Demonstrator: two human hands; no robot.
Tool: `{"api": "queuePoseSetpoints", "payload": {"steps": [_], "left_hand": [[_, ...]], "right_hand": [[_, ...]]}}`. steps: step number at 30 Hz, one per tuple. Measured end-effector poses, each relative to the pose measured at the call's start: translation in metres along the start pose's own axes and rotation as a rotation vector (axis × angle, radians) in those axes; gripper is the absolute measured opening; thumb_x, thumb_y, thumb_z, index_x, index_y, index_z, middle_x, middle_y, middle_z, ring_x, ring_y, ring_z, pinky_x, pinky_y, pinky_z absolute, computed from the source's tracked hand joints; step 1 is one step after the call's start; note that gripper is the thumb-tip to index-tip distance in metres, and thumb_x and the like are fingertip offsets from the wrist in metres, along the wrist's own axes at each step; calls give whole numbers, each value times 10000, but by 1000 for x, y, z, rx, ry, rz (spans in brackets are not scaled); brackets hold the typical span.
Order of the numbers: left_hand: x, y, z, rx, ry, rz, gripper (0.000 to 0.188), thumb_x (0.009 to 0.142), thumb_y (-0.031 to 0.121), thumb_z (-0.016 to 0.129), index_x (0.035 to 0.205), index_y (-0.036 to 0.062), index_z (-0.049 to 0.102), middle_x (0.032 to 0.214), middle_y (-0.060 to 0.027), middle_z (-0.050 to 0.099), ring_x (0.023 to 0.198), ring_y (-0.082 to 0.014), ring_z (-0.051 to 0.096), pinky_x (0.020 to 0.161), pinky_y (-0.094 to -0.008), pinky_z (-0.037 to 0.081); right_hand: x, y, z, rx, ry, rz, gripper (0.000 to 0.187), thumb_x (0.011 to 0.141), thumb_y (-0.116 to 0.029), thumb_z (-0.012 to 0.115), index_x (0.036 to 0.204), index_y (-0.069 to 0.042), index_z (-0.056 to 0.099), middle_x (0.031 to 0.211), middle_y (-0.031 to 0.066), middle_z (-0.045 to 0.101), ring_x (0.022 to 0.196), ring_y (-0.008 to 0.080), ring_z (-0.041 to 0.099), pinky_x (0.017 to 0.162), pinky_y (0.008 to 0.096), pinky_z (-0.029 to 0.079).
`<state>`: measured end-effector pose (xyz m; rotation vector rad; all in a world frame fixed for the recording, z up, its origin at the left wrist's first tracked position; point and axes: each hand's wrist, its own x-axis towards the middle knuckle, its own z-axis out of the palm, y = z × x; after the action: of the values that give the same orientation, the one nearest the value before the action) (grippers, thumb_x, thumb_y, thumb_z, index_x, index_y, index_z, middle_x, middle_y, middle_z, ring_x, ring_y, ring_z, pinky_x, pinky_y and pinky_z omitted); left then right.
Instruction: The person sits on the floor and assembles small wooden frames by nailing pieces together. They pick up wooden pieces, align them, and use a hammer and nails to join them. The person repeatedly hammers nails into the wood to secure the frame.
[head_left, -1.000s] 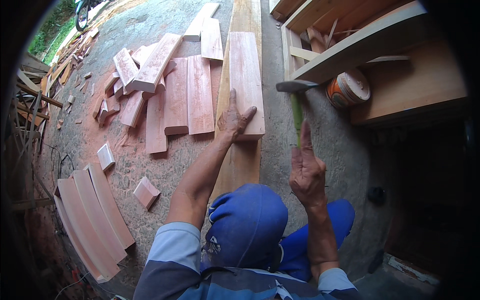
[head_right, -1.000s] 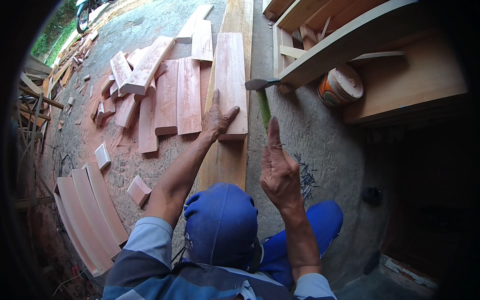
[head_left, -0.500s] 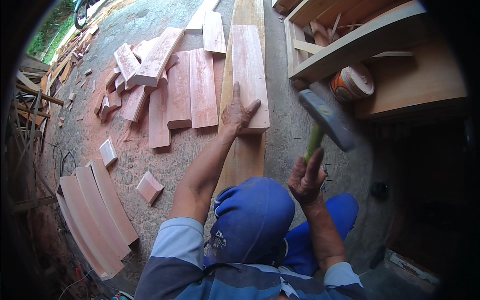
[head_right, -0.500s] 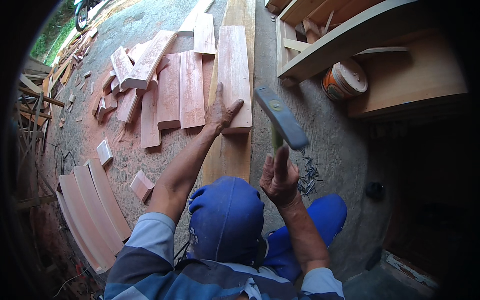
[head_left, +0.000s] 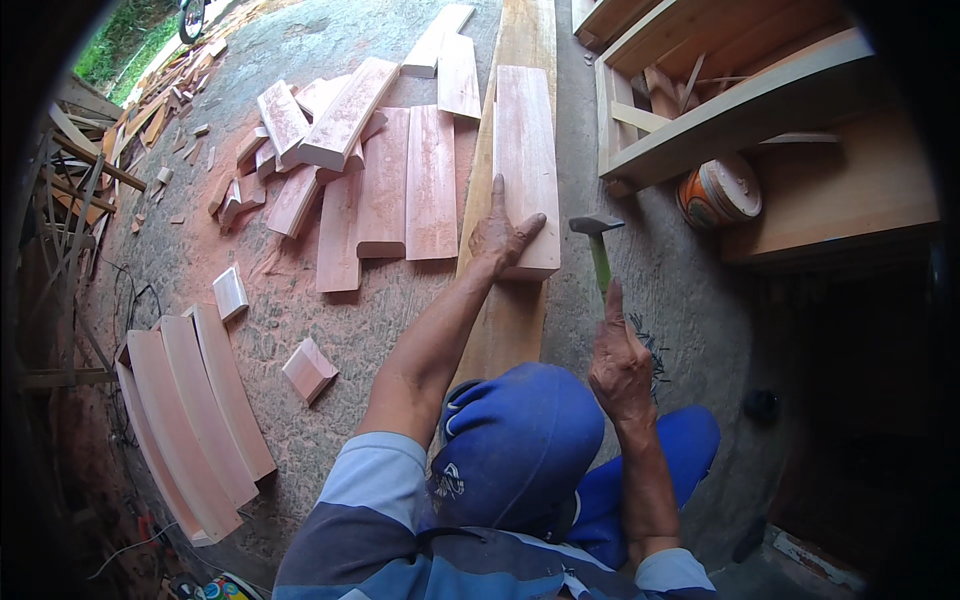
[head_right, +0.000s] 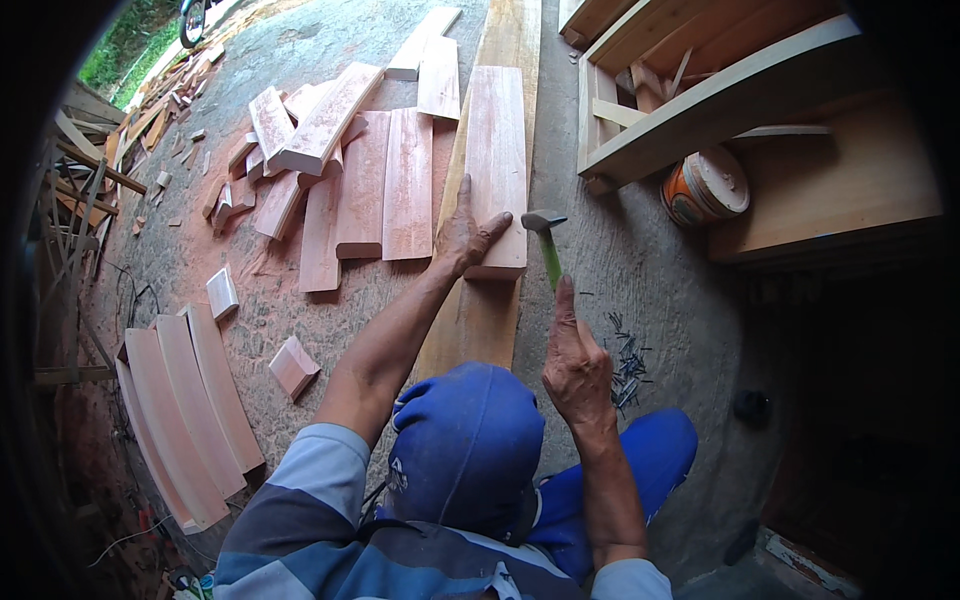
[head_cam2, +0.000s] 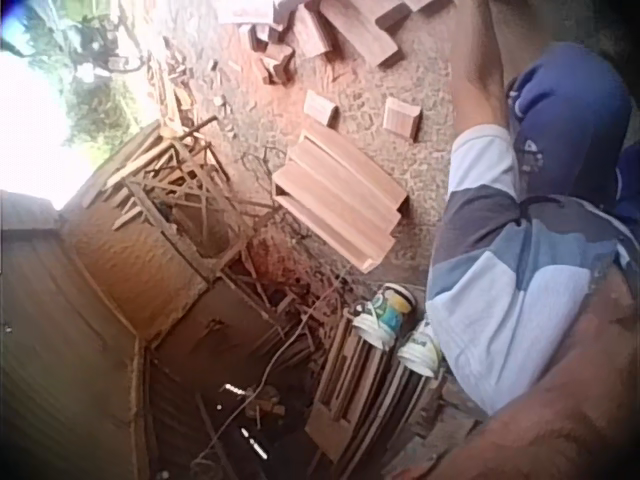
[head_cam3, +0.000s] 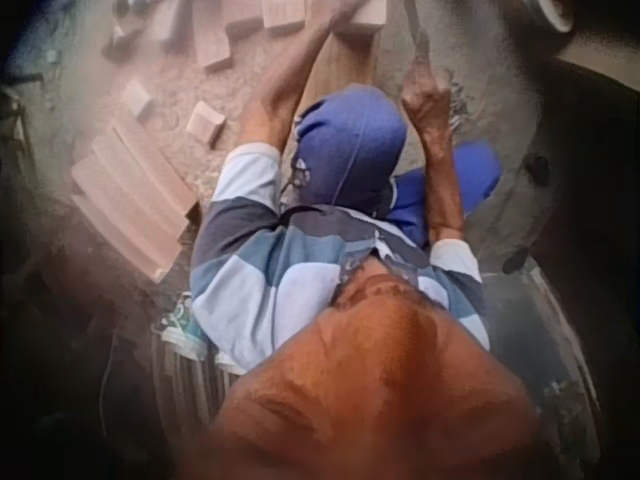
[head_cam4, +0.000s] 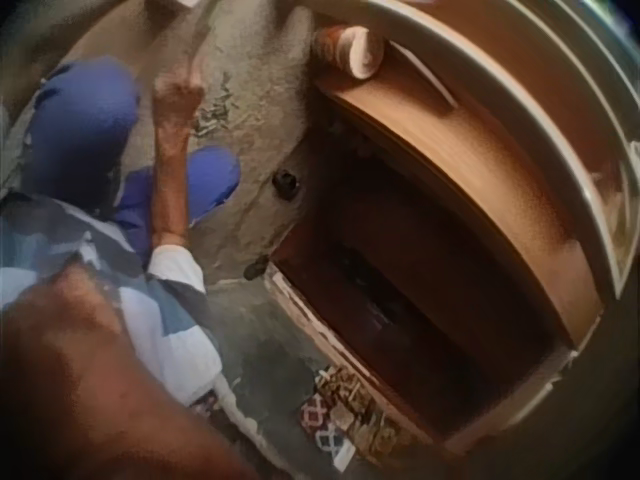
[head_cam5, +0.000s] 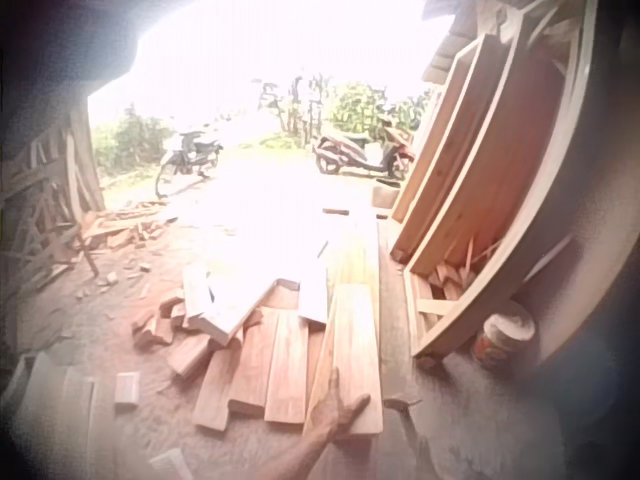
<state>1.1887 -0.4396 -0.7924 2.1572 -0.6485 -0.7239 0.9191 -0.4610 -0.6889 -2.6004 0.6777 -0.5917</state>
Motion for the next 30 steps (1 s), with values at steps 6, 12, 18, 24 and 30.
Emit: {"api": "queuePoseSetpoints", "payload": {"steps": [6,12,18,24,30], "left_hand": [[-6,18,2,58,-26,-10,1187,836,634,749,1661,141,52,1382,-342,576,1225,-464,625,1056,-482,484],[-7,21,-2,70,-27,-50,1194,826,655,743,1663,164,46,1341,-341,604,1185,-460,648,1021,-498,495],[0,-7,1,-66,-7,36,1217,828,570,779,1657,126,6,1448,-357,509,1297,-454,577,1099,-458,458],[41,5,13,-296,106,-239,985,836,506,771,1529,-39,333,1368,-350,574,1250,-447,607,1092,-445,471],[-2,-50,4,-257,118,-160,709,893,556,700,1220,-72,656,1123,-268,718,1033,-395,714,883,-454,564]], "right_hand": [[-8,18,14,-280,-443,198,843,898,-9,549,1654,-197,228,767,173,665,640,348,692,643,519,569],[-2,6,0,-105,-263,150,857,898,-42,551,1658,-203,189,810,218,698,702,402,712,706,575,568],[2,38,22,-256,-376,360,834,938,-64,516,1656,-104,96,866,273,702,807,441,718,782,555,553],[-38,97,57,229,-251,560,654,1027,-110,487,1627,-41,236,909,184,696,716,304,677,689,441,538],[-60,110,115,546,-308,780,644,1029,-112,541,1621,-83,291,745,24,541,586,118,523,532,313,465]]}}
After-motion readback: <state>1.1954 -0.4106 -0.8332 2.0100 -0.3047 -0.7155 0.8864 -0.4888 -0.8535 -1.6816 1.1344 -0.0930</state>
